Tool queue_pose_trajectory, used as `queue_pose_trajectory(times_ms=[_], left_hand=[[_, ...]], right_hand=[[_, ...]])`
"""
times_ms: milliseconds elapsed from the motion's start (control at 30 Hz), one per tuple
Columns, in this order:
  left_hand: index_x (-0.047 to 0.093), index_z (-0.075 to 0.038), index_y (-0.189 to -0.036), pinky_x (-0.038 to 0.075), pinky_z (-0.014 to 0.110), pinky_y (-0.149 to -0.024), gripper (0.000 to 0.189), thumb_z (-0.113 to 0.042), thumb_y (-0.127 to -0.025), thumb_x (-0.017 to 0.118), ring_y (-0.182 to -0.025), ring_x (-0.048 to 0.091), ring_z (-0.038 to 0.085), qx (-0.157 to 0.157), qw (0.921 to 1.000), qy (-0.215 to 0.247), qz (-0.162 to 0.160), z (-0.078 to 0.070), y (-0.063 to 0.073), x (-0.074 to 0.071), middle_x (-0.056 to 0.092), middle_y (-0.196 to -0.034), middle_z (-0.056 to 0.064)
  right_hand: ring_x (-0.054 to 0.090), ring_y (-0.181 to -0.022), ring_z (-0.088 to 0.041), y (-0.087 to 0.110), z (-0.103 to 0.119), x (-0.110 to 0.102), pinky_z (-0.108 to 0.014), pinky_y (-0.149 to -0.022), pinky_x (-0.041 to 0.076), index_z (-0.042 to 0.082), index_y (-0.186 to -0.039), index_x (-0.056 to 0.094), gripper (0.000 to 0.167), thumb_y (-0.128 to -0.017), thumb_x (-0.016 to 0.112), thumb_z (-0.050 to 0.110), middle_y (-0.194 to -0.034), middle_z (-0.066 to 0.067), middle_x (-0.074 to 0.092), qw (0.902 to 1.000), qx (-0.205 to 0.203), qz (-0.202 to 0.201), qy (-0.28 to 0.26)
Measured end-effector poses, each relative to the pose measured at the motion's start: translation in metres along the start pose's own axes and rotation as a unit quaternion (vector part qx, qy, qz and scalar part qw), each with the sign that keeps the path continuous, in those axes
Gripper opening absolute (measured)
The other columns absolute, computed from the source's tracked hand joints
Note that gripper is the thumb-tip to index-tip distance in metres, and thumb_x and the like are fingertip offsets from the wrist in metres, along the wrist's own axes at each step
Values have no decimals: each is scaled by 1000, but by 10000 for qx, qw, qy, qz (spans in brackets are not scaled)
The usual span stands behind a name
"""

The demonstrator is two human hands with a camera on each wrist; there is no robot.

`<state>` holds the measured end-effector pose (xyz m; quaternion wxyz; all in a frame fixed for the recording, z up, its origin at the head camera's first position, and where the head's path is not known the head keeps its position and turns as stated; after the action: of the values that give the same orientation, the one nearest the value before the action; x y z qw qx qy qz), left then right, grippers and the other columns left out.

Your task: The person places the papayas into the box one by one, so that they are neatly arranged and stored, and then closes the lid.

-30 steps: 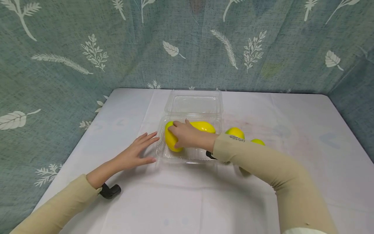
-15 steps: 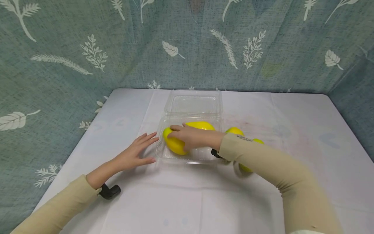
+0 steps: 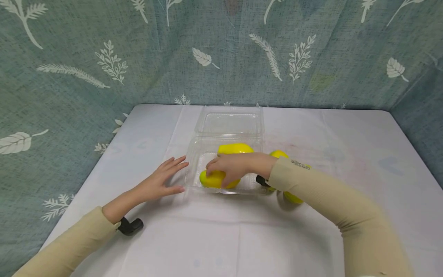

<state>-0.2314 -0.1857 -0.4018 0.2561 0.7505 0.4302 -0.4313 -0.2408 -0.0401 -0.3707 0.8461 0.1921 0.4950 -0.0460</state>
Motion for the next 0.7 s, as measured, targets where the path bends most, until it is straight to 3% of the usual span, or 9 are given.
queue_pose_trajectory(times_ms=[200,433,700], left_hand=[[36,-17,-141,19,63,-103,72,-42,-81,66,-137,12,41,55,10000,1,-43,-2,0,-1,22,-152,0],[35,-16,-142,19,63,-103,73,-44,-82,65,-137,12,42,84,10000,-37,-27,-2,0,-1,21,-152,1],[35,-15,-142,18,62,-104,73,-44,-82,64,-137,11,42,82,10000,-1,-2,-3,1,-1,21,-152,1]], right_hand=[[45,-119,-24,9,-3,-3,-38,-101,36,10,-123,52,44,-83,67,16,-133,-8,47,9998,177,-80,61],[46,-116,-24,20,-10,-7,-38,-100,37,9,-126,50,49,-81,69,14,-131,-7,49,9991,370,-202,14],[39,-126,-27,31,-15,-6,-42,-105,31,8,-129,48,52,-81,68,10,-135,-8,46,9973,692,-101,-241]])
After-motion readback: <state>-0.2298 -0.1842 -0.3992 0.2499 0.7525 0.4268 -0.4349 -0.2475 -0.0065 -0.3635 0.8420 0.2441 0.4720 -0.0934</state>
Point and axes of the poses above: each hand's wrist, its own y-axis away from the middle knuckle, its own x-axis out of the palm, z = x × y, the point moved 9 cm from there along -y, towards the middle knuckle
